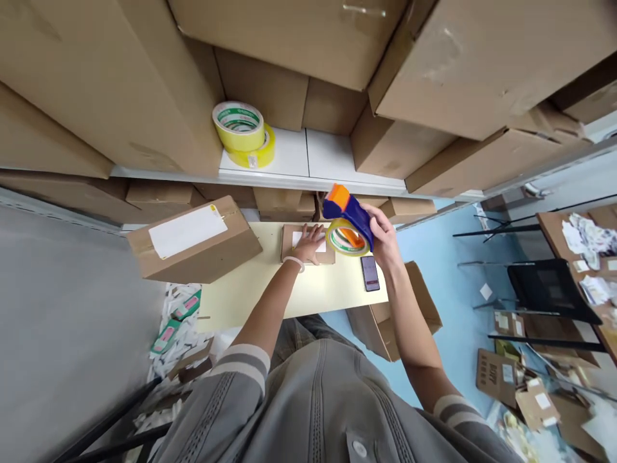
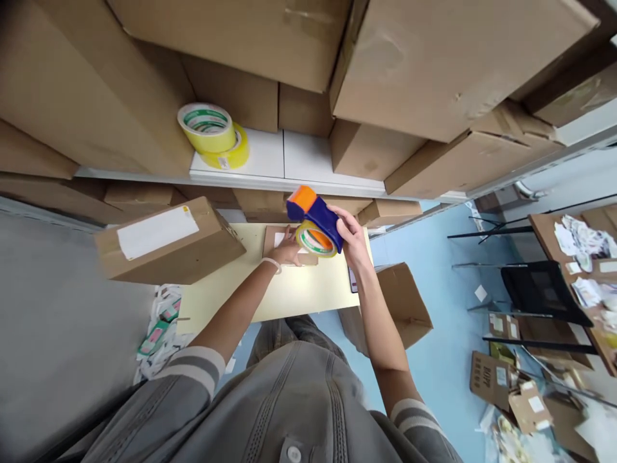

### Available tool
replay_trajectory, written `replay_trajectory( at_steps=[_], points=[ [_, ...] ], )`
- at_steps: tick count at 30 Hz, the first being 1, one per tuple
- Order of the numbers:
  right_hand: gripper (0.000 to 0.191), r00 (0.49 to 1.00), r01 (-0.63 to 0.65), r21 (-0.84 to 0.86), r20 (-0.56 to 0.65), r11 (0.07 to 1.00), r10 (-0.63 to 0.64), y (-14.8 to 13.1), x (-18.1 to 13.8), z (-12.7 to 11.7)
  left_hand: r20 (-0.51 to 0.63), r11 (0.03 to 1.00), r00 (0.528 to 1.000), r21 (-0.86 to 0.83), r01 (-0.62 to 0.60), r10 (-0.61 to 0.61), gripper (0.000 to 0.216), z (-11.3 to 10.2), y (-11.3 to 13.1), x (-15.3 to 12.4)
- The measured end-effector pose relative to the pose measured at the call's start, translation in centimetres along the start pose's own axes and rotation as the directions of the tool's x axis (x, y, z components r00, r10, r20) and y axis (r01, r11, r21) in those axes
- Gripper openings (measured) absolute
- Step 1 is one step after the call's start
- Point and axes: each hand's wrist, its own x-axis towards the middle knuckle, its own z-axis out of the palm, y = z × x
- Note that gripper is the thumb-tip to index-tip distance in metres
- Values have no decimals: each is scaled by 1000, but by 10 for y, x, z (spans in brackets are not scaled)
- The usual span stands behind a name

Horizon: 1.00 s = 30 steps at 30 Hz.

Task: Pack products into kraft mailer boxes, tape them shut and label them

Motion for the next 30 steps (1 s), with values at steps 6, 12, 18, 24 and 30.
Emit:
replay_trajectory(
  at_steps=[6, 12, 18, 24, 30],
  points=[
    [48, 954, 299, -355, 92, 886, -285, -26, 74, 40, -51, 999, 999, 52, 15, -12, 133, 2, -1, -2],
    [47, 911, 411, -558, 214, 721, -353, -1, 140, 72, -39, 999, 999, 45, 21, -19, 137, 3, -2, -1],
    [50, 858, 503, -686, 322, 526, -400, 13, 165, 70, -38, 999, 998, 8, 40, -40, 137, 2, 0, -1],
    [51, 863, 476, -809, 354, 345, -361, 3, 159, 69, -51, 999, 997, 0, 52, -52, 134, 6, 0, 2],
    [52, 908, 276, -834, 63, 477, -414, 22, 100, 45, -78, 999, 996, -20, 38, -39, 135, 12, -3, 4]
  ],
)
